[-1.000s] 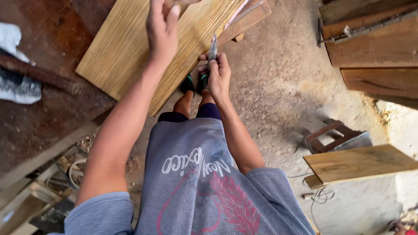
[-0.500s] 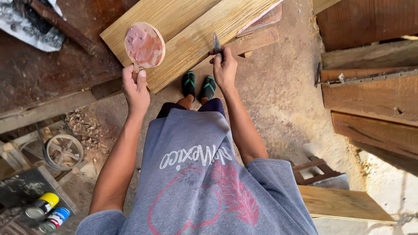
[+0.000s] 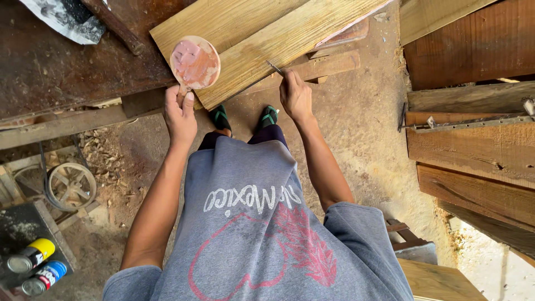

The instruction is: The person applies pink wood filler to the edges of a wooden plank using a putty knife, smoothing it along the seams. They then scrape excess filler from the putty knife into a metal bucket.

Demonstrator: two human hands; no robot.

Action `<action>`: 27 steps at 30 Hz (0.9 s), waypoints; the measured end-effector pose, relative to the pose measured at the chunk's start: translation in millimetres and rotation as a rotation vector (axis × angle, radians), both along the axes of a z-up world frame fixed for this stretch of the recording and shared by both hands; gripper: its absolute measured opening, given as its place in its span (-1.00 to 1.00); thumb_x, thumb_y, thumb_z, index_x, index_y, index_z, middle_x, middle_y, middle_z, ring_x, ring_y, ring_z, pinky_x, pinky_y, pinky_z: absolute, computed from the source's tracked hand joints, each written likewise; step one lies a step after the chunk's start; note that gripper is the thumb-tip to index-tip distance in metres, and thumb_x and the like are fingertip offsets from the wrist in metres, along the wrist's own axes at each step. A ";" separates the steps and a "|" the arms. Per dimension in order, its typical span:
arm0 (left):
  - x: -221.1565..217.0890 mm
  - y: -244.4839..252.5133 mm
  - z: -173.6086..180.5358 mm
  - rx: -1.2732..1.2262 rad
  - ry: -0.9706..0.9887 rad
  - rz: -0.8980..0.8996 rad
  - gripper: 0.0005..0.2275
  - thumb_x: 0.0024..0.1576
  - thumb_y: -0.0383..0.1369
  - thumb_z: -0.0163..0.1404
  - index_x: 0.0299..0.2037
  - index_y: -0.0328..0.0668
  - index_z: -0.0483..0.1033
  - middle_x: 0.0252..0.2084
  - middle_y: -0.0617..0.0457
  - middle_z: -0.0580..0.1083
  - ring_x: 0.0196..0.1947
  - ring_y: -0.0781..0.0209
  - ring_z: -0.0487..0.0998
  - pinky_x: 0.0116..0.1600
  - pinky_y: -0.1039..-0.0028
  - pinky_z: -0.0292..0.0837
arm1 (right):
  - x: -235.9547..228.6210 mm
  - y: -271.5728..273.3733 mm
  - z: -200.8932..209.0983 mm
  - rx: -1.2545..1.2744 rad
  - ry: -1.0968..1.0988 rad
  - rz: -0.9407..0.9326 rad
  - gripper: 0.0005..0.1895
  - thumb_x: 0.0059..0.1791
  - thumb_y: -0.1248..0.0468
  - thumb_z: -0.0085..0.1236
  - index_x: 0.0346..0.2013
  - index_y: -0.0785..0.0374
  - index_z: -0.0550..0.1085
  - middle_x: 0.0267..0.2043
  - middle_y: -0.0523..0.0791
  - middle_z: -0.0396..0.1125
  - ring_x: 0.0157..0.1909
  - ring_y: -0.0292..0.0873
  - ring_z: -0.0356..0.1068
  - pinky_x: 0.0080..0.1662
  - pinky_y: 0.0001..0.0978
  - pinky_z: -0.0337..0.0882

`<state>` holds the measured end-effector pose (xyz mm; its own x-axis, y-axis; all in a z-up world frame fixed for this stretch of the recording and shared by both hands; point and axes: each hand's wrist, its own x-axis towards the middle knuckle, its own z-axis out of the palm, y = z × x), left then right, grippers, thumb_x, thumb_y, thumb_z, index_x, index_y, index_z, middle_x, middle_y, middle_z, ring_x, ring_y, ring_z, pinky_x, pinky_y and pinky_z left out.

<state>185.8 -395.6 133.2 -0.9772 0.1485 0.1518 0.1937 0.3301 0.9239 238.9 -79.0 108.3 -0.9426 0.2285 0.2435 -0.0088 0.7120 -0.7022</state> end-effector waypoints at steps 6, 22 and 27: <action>-9.0 8.3 9.3 -0.229 -0.216 0.054 -0.84 0.29 -0.47 0.13 -0.01 -0.34 0.45 -0.33 -0.09 0.40 -0.33 0.12 0.39 -0.17 0.31 0.36 | 25.9 -25.1 64.5 -0.056 -0.008 -0.143 -0.69 0.05 0.48 0.11 0.10 0.30 0.46 -0.15 0.04 0.39 -0.30 0.03 0.44 -0.24 -0.17 0.47; -58.7 -26.5 58.5 -0.083 0.214 -0.405 -0.73 0.21 -0.56 0.11 0.08 -0.35 0.38 -0.13 -0.23 0.45 -0.13 -0.28 0.54 -0.09 0.11 0.47 | -7.2 -150.9 156.5 0.152 0.100 -0.263 -0.58 -0.04 0.56 0.18 0.08 0.22 0.53 0.02 -0.02 0.41 -0.03 0.03 0.49 -0.03 -0.20 0.52; -76.4 -42.1 56.2 -0.063 0.233 -0.520 -0.71 0.20 -0.59 0.08 0.11 -0.35 0.35 -0.12 -0.24 0.44 -0.12 -0.29 0.54 -0.10 0.10 0.47 | -9.3 -166.0 166.6 0.143 0.038 -0.269 -0.61 -0.05 0.56 0.18 0.05 0.24 0.55 0.00 -0.01 0.45 -0.14 -0.01 0.51 -0.12 -0.25 0.52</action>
